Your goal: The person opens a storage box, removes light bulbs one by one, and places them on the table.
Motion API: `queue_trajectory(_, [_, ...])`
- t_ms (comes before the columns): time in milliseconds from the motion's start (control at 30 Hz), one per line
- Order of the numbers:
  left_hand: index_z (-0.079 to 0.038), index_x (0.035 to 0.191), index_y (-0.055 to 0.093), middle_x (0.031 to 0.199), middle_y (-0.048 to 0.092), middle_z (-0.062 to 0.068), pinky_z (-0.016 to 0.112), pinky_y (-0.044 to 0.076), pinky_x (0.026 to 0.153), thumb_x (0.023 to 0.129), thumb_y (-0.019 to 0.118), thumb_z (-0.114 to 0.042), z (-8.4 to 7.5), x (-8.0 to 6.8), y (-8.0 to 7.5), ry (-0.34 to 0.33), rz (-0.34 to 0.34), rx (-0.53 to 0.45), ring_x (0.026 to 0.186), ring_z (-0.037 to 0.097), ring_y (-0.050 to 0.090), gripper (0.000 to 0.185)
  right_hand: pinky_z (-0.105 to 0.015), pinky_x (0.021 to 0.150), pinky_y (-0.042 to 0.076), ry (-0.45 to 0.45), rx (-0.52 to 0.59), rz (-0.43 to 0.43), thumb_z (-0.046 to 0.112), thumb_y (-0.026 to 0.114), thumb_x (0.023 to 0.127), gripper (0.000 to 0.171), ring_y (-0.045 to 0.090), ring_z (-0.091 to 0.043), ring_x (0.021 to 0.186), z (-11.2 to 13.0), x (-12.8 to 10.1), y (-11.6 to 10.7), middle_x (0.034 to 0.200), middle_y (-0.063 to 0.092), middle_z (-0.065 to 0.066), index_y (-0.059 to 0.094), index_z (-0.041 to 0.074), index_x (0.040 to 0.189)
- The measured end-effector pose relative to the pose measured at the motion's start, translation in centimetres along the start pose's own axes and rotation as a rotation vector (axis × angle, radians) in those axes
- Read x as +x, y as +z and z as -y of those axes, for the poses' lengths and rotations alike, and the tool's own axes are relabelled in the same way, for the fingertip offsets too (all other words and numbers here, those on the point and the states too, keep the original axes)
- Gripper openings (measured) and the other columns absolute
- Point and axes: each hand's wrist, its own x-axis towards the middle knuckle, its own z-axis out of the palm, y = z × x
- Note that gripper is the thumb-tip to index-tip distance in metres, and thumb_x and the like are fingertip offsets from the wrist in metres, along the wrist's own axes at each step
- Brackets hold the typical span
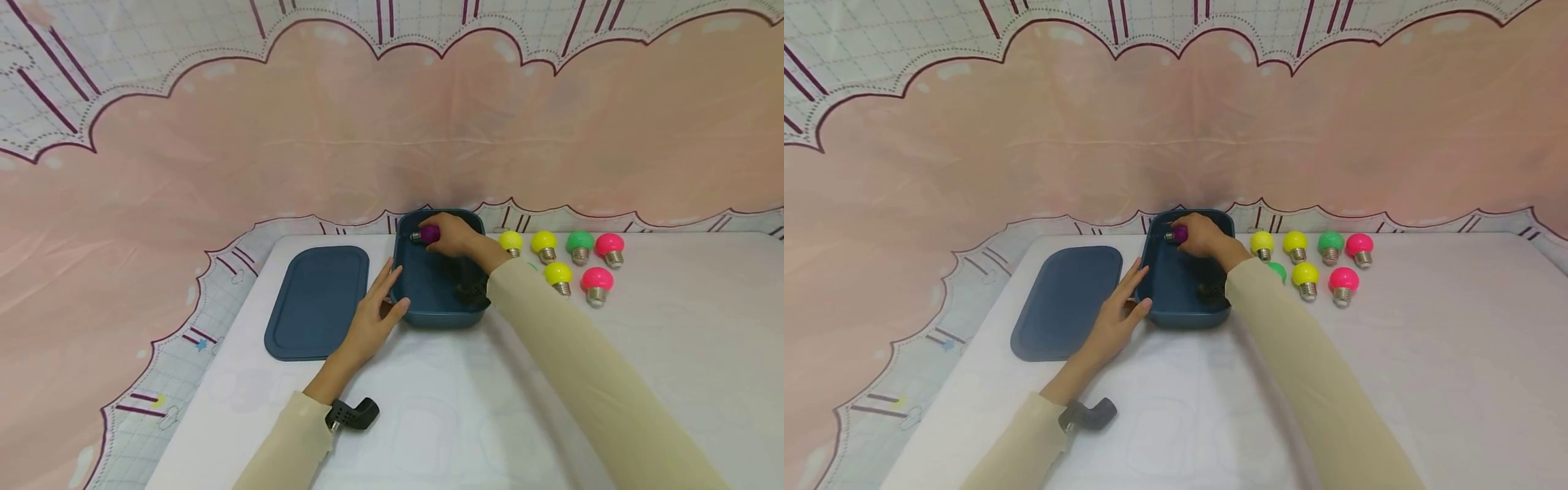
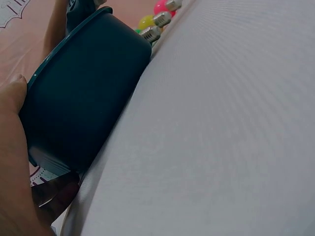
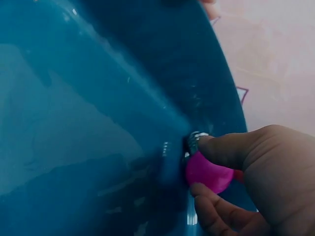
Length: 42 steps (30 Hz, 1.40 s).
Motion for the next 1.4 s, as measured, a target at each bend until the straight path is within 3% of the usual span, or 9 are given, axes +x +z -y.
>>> queue_trajectory(200, [0.005, 0.145, 0.035, 0.155, 0.020, 0.021, 0.025, 0.046, 0.071, 0.094, 0.055, 0.001, 0.1, 0.0, 0.1, 0.009, 0.002, -0.003, 0.077, 0.023, 0.053, 0.054, -0.047, 0.096, 0.043, 0.003, -0.047, 0.008, 0.011, 0.068, 0.087, 0.052, 0.046, -0.038, 0.118, -0.5, 0.0, 0.0, 0.138, 0.042, -0.023, 0.053, 0.009, 0.137])
queue_trajectory(367, [0.004, 0.145, 0.035, 0.156, 0.020, 0.018, 0.027, 0.047, 0.071, 0.097, 0.055, -0.006, 0.8, 0.1, 0.2, 0.014, -0.004, -0.008, 0.077, 0.025, 0.055, 0.053, -0.048, 0.099, 0.039, -0.017, -0.079, 0.095, 0.007, 0.067, 0.087, 0.052, 0.048, -0.033, 0.115, -0.6, -0.2, -0.4, 0.129, 0.048, -0.019, 0.054, 0.015, 0.137])
queue_trajectory(600, [0.009, 0.143, 0.035, 0.154, 0.021, 0.023, 0.036, 0.047, 0.072, 0.094, 0.055, 0.002, -0.1, 0.1, -0.1, 0.016, -0.002, -0.012, 0.078, 0.030, 0.053, 0.053, -0.049, 0.096, 0.041, -0.084, -0.084, 0.180, 0.002, 0.067, 0.087, 0.052, 0.051, -0.031, 0.113, -0.4, -0.5, -0.5, 0.126, 0.056, -0.015, 0.057, 0.018, 0.135])
queue_trajectory(867, [0.006, 0.144, 0.036, 0.154, 0.021, 0.022, 0.040, 0.048, 0.073, 0.095, 0.055, -0.001, -0.2, 0.0, -0.1, 0.002, -0.002, -0.020, 0.079, 0.031, 0.053, 0.053, -0.048, 0.094, 0.042, -0.066, -0.047, 0.164, 0.008, 0.075, 0.082, 0.049, 0.049, -0.032, 0.110, -0.2, -0.7, 0.0, 0.122, 0.053, -0.016, 0.063, 0.019, 0.128])
queue_trajectory(1067, [0.007, 0.144, 0.036, 0.154, 0.021, 0.023, 0.041, 0.048, 0.074, 0.095, 0.055, -0.001, -0.2, 0.1, 0.0, 0.010, 0.000, -0.022, 0.079, 0.031, 0.053, 0.053, -0.055, 0.100, 0.033, -0.067, -0.064, 0.147, 0.014, 0.078, 0.080, 0.048, 0.035, -0.037, 0.123, -0.3, -0.9, 0.1, 0.137, 0.043, -0.016, 0.064, 0.016, 0.126])
queue_trajectory(1267, [0.007, 0.144, 0.035, 0.154, 0.020, 0.022, 0.032, 0.047, 0.074, 0.095, 0.055, 0.000, -0.1, 0.0, 0.1, 0.003, 0.005, -0.021, 0.080, 0.029, 0.053, 0.053, -0.044, 0.100, 0.039, -0.073, -0.021, 0.194, 0.012, 0.078, 0.081, 0.050, 0.051, -0.028, 0.114, -0.3, -0.9, 0.2, 0.128, 0.056, -0.013, 0.058, 0.009, 0.127])
queue_trajectory(1400, [0.007, 0.144, 0.035, 0.155, 0.020, 0.022, 0.035, 0.048, 0.073, 0.095, 0.054, 0.000, -0.1, 0.0, 0.0, -0.002, 0.002, -0.020, 0.079, 0.030, 0.054, 0.053, -0.042, 0.099, 0.041, -0.089, -0.028, 0.215, 0.015, 0.078, 0.082, 0.048, 0.053, -0.027, 0.112, -0.1, -1.0, 0.3, 0.126, 0.058, -0.012, 0.057, 0.009, 0.125])
